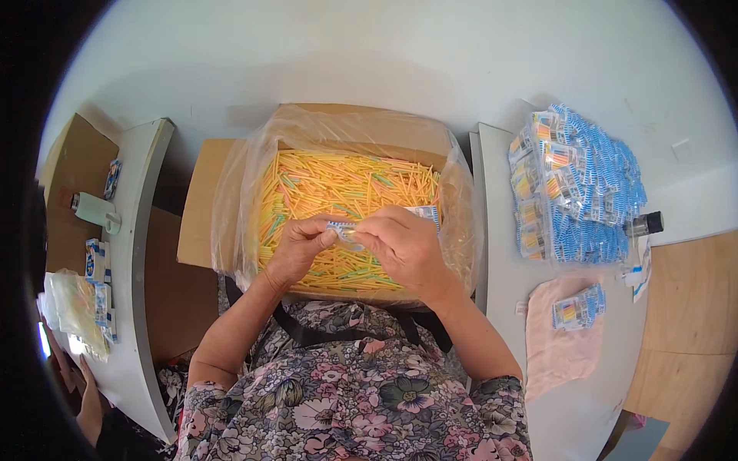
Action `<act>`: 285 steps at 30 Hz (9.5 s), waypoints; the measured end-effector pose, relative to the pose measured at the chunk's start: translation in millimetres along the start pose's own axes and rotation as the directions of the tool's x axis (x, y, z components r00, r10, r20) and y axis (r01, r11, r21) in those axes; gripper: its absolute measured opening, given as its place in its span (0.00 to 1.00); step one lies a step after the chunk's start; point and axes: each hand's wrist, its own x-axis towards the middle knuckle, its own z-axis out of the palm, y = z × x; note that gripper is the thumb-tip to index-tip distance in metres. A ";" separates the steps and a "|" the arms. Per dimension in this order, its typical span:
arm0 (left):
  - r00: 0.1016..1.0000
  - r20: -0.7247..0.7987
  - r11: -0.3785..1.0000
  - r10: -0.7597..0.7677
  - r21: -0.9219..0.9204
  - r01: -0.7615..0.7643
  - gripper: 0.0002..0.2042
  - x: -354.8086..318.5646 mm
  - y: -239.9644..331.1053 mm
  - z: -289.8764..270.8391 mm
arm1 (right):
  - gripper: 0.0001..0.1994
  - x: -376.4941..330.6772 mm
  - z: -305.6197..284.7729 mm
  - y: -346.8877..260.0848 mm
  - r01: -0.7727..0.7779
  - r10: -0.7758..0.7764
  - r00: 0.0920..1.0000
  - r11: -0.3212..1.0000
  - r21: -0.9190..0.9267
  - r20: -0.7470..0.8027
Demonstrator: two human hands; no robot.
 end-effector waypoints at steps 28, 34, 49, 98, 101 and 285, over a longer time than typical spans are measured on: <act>0.945 0.319 0.574 0.077 0.760 -0.304 0.07 47.7 0.6 53.7 | 0.15 -298.5 -273.0 25.5 -0.860 0.460 0.485 0.098 -0.501 -0.744; 0.925 0.353 0.033 0.144 0.932 -0.361 0.20 106.6 -51.4 73.8 | 0.18 -284.4 -242.0 33.1 -0.683 0.091 0.729 0.036 -0.729 -0.678; 0.850 0.327 0.029 0.413 0.928 -0.372 0.10 116.2 -49.7 74.4 | 0.14 -170.3 -158.3 9.8 -0.423 0.013 0.891 0.381 -0.822 -0.453; 0.992 -0.123 0.932 -0.022 0.356 0.064 0.06 -75.3 12.9 -48.1 | 0.07 74.0 174.2 20.3 0.838 -0.258 0.484 0.412 -0.359 0.836; 0.993 -0.110 0.906 -0.036 0.416 0.080 0.05 -74.7 15.4 -49.0 | 0.07 73.4 161.9 20.3 0.862 -0.251 0.459 0.358 -0.358 0.852; 0.493 0.823 0.838 0.282 0.039 -0.544 0.46 104.2 -139.4 466.9 | 0.65 -317.1 -298.9 5.5 -0.636 0.646 0.396 0.706 0.312 -0.653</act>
